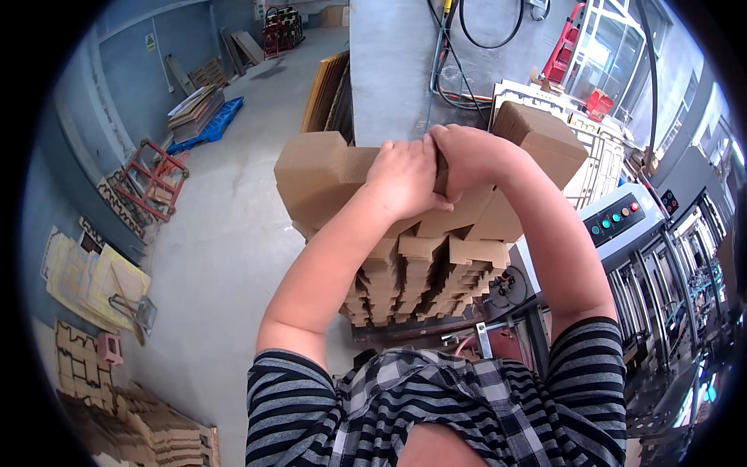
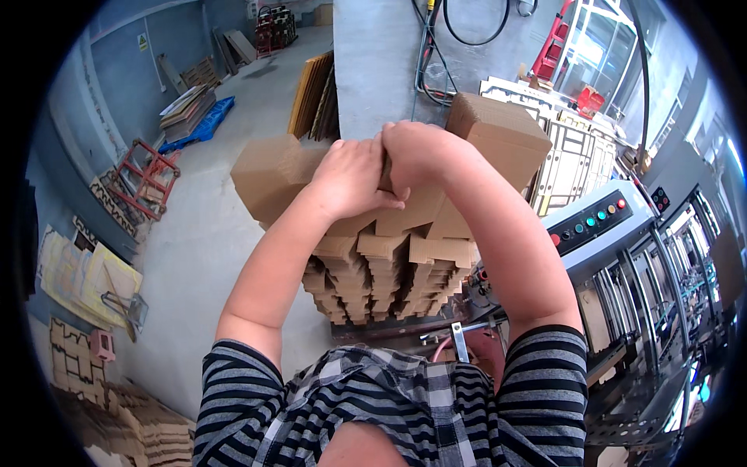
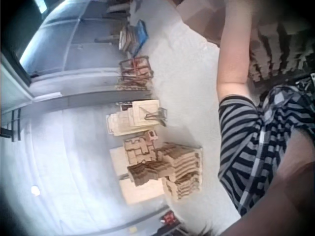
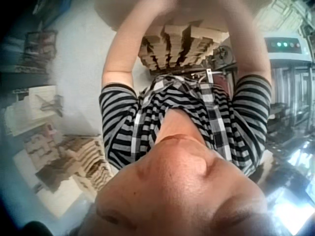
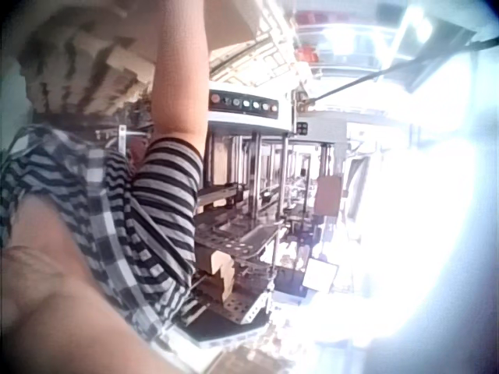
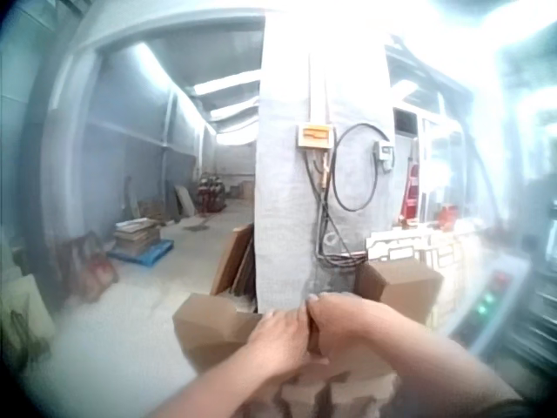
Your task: The person repeatedly picks flat cardboard blanks from a stack, places them into a machine that folds them into boxes, and stacks the finished boxes. The person handles the blanks by hand and uses the machine to form the boxes.
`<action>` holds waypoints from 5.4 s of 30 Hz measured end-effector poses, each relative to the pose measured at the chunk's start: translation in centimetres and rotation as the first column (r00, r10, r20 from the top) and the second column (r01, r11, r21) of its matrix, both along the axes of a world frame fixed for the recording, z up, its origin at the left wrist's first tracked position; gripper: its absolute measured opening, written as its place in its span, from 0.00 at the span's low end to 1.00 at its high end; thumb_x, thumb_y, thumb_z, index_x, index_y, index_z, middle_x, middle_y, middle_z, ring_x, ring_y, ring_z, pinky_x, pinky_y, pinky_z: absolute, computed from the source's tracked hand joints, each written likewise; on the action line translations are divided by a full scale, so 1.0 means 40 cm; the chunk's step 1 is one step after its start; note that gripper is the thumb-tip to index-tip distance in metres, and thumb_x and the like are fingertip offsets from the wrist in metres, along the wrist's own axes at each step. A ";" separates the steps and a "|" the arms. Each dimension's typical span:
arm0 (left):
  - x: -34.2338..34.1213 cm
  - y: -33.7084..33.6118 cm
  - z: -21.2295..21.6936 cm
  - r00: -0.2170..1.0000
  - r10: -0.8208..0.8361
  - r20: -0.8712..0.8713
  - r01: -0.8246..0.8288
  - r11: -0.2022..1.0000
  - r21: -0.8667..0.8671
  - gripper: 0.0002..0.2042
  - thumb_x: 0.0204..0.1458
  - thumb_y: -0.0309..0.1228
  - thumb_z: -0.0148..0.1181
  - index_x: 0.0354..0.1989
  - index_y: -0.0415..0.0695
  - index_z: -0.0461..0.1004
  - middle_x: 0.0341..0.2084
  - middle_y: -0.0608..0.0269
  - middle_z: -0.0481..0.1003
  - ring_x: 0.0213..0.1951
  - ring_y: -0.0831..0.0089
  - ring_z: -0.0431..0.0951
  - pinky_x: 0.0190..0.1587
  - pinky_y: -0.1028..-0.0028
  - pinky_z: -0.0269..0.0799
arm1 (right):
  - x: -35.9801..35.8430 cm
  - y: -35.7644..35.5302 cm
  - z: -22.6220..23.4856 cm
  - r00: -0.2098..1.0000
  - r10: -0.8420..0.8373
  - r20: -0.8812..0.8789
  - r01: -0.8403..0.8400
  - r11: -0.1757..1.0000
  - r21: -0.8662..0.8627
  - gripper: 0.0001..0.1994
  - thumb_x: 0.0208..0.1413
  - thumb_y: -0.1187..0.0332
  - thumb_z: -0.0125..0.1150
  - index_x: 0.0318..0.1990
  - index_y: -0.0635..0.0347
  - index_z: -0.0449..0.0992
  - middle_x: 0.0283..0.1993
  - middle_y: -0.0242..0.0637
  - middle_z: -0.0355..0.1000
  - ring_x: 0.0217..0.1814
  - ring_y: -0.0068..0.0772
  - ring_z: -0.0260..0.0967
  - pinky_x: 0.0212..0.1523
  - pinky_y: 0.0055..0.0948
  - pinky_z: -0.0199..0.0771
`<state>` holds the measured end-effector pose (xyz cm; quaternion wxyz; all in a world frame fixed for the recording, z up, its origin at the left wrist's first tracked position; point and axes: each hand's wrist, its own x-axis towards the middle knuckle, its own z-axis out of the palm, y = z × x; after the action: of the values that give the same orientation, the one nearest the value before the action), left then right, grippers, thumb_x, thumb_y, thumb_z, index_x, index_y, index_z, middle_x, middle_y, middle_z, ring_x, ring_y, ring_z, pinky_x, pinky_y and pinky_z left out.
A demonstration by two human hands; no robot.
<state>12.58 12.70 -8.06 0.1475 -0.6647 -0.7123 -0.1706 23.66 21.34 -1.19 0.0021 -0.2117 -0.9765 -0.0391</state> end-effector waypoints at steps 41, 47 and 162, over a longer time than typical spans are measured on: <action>0.291 -0.076 -0.266 0.348 -0.907 0.239 0.916 0.383 0.121 0.34 0.37 0.31 0.70 0.58 0.38 0.66 0.50 0.46 0.71 0.50 0.48 0.71 0.53 0.59 0.67 | 0.802 -0.138 -0.412 -0.559 -0.592 -0.580 -0.530 0.793 -0.299 0.27 0.38 0.72 0.63 0.52 0.69 0.70 0.46 0.44 0.74 0.47 0.41 0.74 0.53 0.40 0.75; 0.320 -0.112 -0.437 0.447 -0.715 0.538 0.885 0.441 -0.149 0.32 0.40 0.33 0.70 0.56 0.38 0.66 0.50 0.46 0.71 0.51 0.49 0.71 0.54 0.60 0.66 | 0.877 -0.186 -0.541 -0.704 -0.614 -0.357 -0.608 0.781 -0.144 0.27 0.44 0.69 0.63 0.54 0.68 0.67 0.49 0.46 0.73 0.50 0.43 0.73 0.54 0.44 0.74; 1.153 -0.019 -0.597 0.530 -0.710 0.464 0.609 -0.062 -0.791 0.25 0.42 0.32 0.64 0.52 0.42 0.71 0.45 0.49 0.76 0.47 0.52 0.75 0.50 0.62 0.71 | 2.465 -0.890 -0.686 -0.995 0.096 0.036 -0.013 0.233 -0.972 0.42 0.53 0.35 0.48 0.68 0.55 0.54 0.72 0.43 0.49 0.72 0.50 0.44 0.65 0.61 0.40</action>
<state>58.70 11.94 -31.96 -0.3113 -0.8865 -0.2522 0.2316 122.24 -14.27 -28.65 -0.7468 0.6257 -0.1763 -0.1405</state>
